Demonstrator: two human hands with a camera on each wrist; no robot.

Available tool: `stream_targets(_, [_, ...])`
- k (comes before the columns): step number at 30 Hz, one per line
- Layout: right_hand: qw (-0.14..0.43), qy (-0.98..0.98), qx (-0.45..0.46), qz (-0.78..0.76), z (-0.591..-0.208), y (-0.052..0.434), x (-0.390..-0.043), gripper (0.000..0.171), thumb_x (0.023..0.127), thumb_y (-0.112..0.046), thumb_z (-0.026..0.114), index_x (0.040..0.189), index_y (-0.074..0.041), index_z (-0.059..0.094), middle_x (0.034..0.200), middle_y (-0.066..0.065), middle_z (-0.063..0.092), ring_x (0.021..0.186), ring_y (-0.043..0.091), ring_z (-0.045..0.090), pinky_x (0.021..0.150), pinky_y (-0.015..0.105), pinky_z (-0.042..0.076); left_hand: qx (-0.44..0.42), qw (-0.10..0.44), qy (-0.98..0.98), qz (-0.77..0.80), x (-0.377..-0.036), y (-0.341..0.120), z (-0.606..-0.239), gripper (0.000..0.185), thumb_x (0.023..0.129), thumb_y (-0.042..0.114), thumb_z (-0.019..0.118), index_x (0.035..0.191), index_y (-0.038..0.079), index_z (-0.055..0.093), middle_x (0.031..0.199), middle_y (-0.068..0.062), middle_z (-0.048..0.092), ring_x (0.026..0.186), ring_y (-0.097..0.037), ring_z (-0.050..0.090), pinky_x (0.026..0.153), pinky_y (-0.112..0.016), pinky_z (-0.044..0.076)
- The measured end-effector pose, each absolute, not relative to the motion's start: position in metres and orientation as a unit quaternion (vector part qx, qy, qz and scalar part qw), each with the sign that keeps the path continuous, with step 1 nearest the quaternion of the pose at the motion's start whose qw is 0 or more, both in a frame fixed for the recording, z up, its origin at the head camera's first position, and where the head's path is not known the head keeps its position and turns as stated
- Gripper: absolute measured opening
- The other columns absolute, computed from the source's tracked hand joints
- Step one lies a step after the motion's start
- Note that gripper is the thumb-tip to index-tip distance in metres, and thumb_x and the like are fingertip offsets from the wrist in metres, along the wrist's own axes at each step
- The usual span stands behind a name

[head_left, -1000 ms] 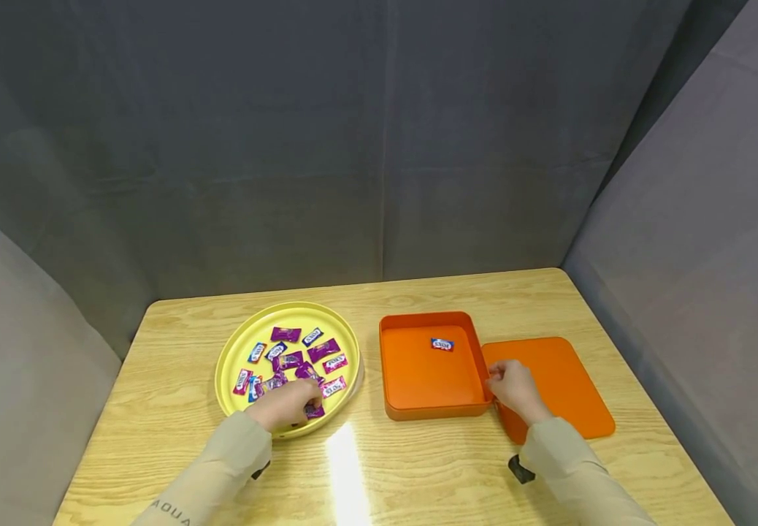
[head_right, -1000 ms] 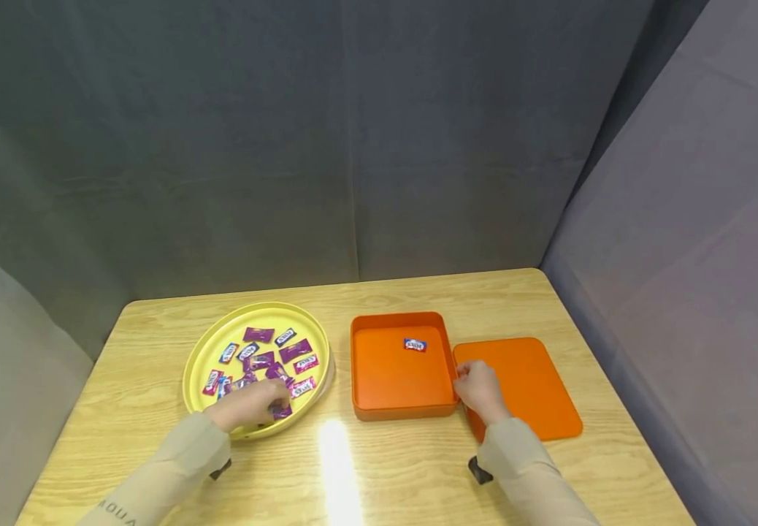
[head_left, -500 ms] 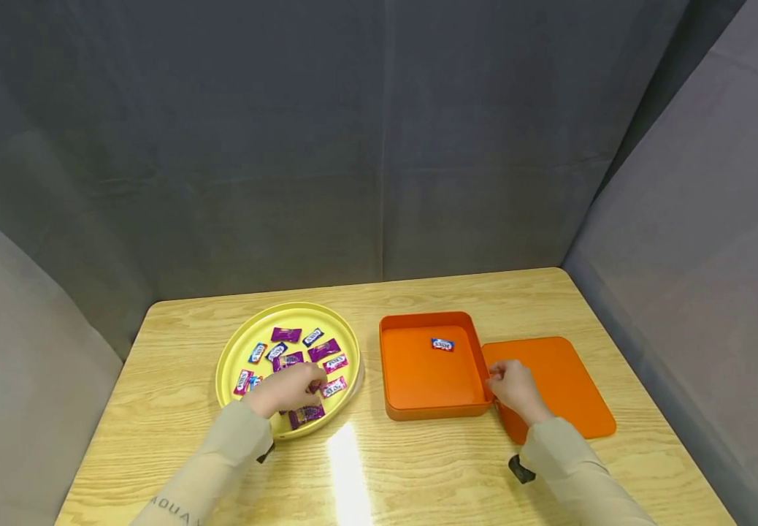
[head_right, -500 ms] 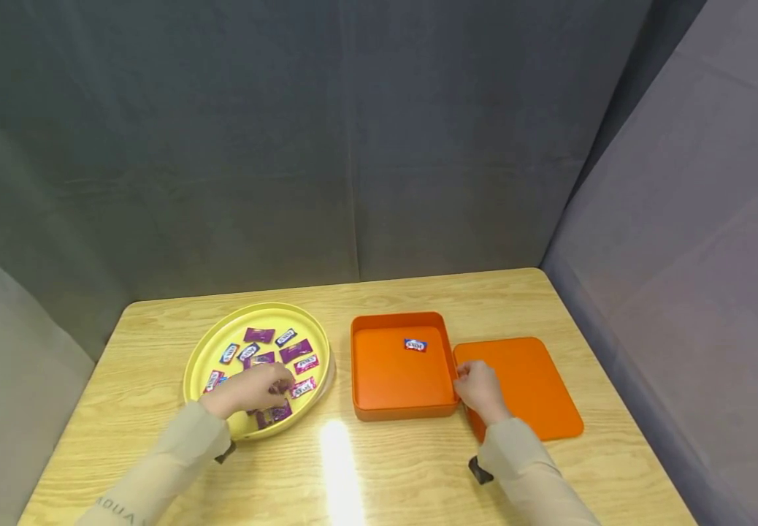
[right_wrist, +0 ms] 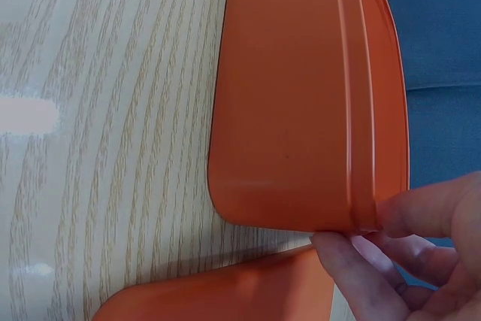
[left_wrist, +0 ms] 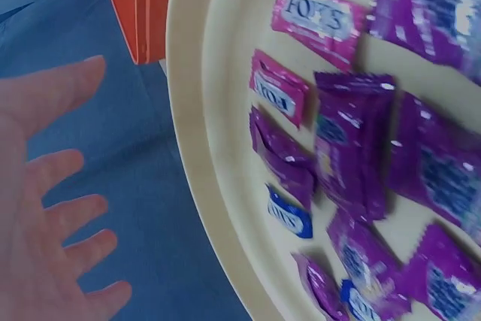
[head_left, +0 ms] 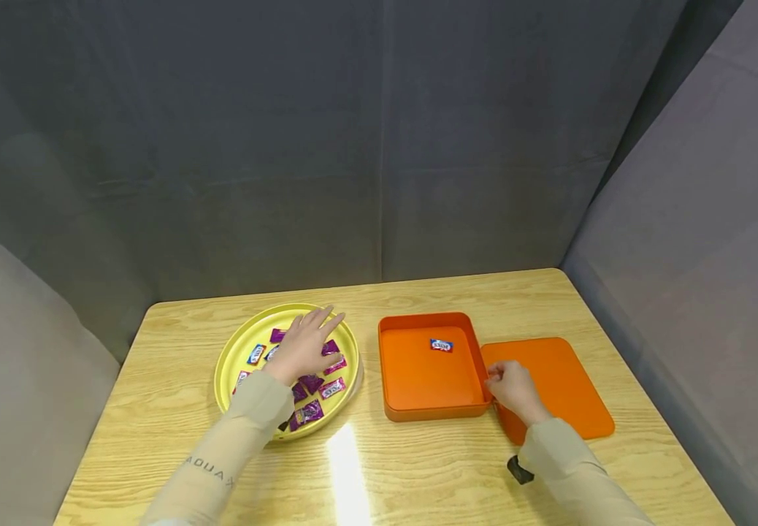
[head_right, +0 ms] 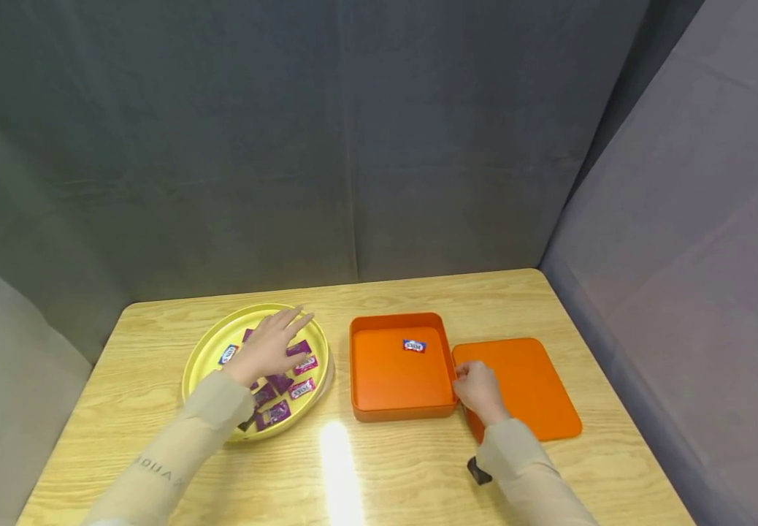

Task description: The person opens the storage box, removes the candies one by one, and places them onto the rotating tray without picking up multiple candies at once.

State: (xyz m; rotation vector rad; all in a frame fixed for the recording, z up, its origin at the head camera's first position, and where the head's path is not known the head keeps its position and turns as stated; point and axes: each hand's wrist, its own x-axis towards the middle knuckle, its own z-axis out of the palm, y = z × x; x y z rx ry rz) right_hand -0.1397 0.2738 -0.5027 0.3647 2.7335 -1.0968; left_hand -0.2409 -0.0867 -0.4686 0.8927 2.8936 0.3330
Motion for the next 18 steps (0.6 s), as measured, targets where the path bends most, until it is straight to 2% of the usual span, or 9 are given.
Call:
stream_targets(7, [0.078,0.92,0.124,-0.364,-0.504,0.274,-0.141,0.029,0.082,-0.001,0.059,0.106,0.014,0.057,0.085,0.015,0.06,0.072,0.021,0.053,0.062,0.03,0.049,0.308,0.018,0.947,0.087,-0.257,-0.056,-0.471,0.076,0.081,0.044,0.064,0.144,0.018,0.029,0.15,-0.01,0.019,0.137,-0.031,0.015,0.108,-0.055,0.011])
stream_targets(13, [0.079,0.92,0.126,-0.361,-0.504,0.273,-0.14,0.029,0.082,-0.001,0.059,0.107,0.014,0.058,0.085,0.014,0.061,0.071,0.02,0.053,0.061,0.029,0.048,0.315,0.036,0.946,0.072,-0.267,-0.027,-0.471,0.078,0.083,0.048,0.06,0.146,0.022,0.023,0.152,-0.006,0.012,0.139,-0.027,0.01,0.109,-0.052,0.008])
stream_targets(18, [0.082,0.919,0.128,-0.364,-0.503,0.272,-0.139,0.029,0.082,0.0,0.058,0.107,0.014,0.057,0.084,0.014,0.06,0.07,0.02,0.051,0.059,0.028,0.046,0.331,0.045,0.94,0.063,-0.271,-0.002,-0.469,0.075,0.084,0.048,0.059,0.145,0.021,0.025,0.152,-0.007,0.016,0.138,-0.028,0.013,0.109,-0.052,0.01])
